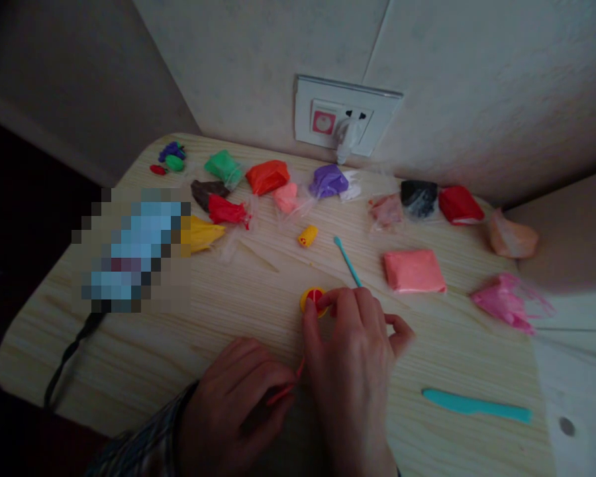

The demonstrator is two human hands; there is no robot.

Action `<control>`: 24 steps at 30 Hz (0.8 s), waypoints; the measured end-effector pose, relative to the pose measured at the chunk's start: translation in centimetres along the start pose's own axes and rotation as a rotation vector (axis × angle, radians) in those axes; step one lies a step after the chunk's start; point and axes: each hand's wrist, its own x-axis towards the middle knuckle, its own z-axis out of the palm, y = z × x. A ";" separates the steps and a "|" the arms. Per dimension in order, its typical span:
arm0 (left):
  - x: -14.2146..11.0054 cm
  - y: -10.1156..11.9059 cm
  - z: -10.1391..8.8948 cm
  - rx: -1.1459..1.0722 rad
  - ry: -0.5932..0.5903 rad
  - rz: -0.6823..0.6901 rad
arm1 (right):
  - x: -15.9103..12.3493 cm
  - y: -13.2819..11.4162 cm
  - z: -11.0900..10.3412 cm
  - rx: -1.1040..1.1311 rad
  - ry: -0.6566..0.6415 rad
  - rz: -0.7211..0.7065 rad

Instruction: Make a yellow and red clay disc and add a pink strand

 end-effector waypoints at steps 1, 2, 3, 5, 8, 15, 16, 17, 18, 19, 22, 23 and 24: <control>0.0 0.0 0.0 -0.001 0.003 -0.001 | 0.0 0.0 0.0 -0.003 0.002 -0.001; 0.0 0.0 0.0 -0.001 0.006 -0.002 | 0.0 0.0 0.0 -0.002 0.003 -0.001; 0.0 0.0 0.0 -0.002 0.008 0.000 | 0.0 0.0 0.0 0.002 0.004 0.004; 0.0 0.0 0.0 -0.003 0.014 0.006 | -0.1 0.0 0.0 0.021 0.003 0.015; 0.0 0.0 -0.1 -0.011 0.012 0.010 | 0.0 0.0 0.0 0.051 0.008 0.023; -0.2 0.1 -0.2 -0.024 0.027 0.010 | 0.1 -0.1 -0.3 0.092 0.057 0.008; -0.2 0.0 -0.2 -0.020 0.034 0.013 | 0.1 -0.1 -0.3 0.095 0.064 0.004; -0.2 0.0 -0.2 -0.018 0.038 0.017 | 0.1 -0.1 -0.4 0.097 0.069 0.003; -0.2 0.0 -0.2 -0.017 0.038 0.017 | 0.1 -0.1 -0.4 0.097 0.069 0.003; -0.1 0.0 -0.2 -0.017 0.039 0.019 | 0.1 -0.1 -0.4 0.097 0.067 0.003; 0.0 0.1 -0.2 -0.024 0.031 0.015 | 0.2 0.0 -0.2 0.094 0.068 0.005; 0.0 0.1 -0.2 -0.026 0.025 0.013 | 0.2 0.1 -0.1 0.091 0.069 0.006; 0.1 0.1 -0.1 -0.026 0.021 0.011 | 0.2 0.1 -0.1 0.089 0.072 0.006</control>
